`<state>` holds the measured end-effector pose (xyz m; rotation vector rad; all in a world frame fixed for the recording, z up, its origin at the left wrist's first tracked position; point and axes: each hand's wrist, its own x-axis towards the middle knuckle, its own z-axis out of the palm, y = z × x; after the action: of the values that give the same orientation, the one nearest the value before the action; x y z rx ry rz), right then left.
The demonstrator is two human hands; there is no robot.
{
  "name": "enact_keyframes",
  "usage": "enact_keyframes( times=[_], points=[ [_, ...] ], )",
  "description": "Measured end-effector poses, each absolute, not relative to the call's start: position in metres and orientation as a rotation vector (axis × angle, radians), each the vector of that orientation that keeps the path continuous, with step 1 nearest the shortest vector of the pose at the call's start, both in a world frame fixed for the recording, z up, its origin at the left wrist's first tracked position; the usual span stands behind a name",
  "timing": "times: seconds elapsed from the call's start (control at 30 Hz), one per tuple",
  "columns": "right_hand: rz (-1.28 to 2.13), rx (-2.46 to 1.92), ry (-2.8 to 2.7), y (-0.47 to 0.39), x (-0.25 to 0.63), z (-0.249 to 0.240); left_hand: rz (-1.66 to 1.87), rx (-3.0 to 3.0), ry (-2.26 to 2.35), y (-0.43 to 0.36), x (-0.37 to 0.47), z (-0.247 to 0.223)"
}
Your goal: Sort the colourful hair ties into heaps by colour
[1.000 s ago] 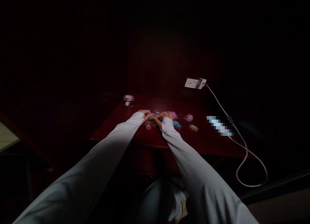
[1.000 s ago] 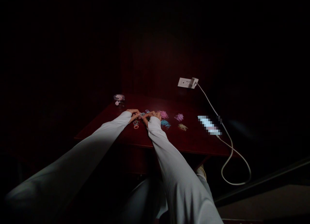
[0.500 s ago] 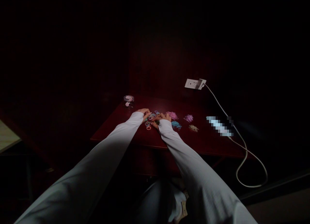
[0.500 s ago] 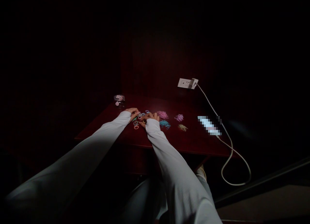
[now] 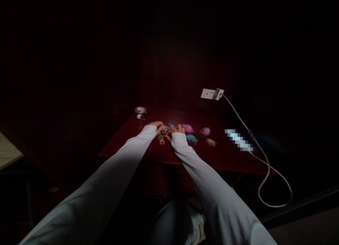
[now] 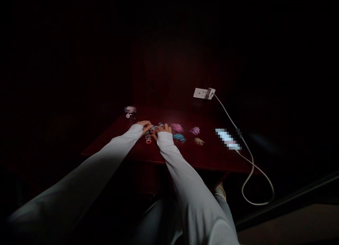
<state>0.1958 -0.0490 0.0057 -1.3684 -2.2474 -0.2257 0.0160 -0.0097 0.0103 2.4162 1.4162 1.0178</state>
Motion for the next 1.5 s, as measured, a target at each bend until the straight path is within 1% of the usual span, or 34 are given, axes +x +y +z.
enact_keyframes(
  times=[0.13,0.4,0.77,0.97,1.1,1.3,1.5],
  points=[
    [-0.228,-1.381,-2.223,-0.049,0.195,0.004,1.007,2.417,1.433,-0.011,0.016,0.011],
    [-0.047,-1.383,-2.165,-0.048,0.2,0.003,0.994,2.387,1.493,-0.013,0.016,0.012],
    [-0.096,-1.391,-2.198,-0.045,0.197,0.001,1.011,2.407,1.422,-0.01,0.016,0.01],
    [-0.064,-1.391,-2.153,-0.045,0.198,0.001,1.026,2.406,1.419,-0.008,0.016,0.008],
    [-0.146,-1.399,-2.116,-0.047,0.202,-0.001,1.029,2.414,1.424,-0.009,0.016,0.008],
    [-0.194,-1.497,-2.037,-0.059,0.237,0.003,1.068,2.394,1.416,-0.009,0.018,0.006],
    [-0.313,-1.731,-1.84,-0.075,0.31,0.01,1.023,2.416,1.372,-0.009,0.025,0.006]
  ],
)
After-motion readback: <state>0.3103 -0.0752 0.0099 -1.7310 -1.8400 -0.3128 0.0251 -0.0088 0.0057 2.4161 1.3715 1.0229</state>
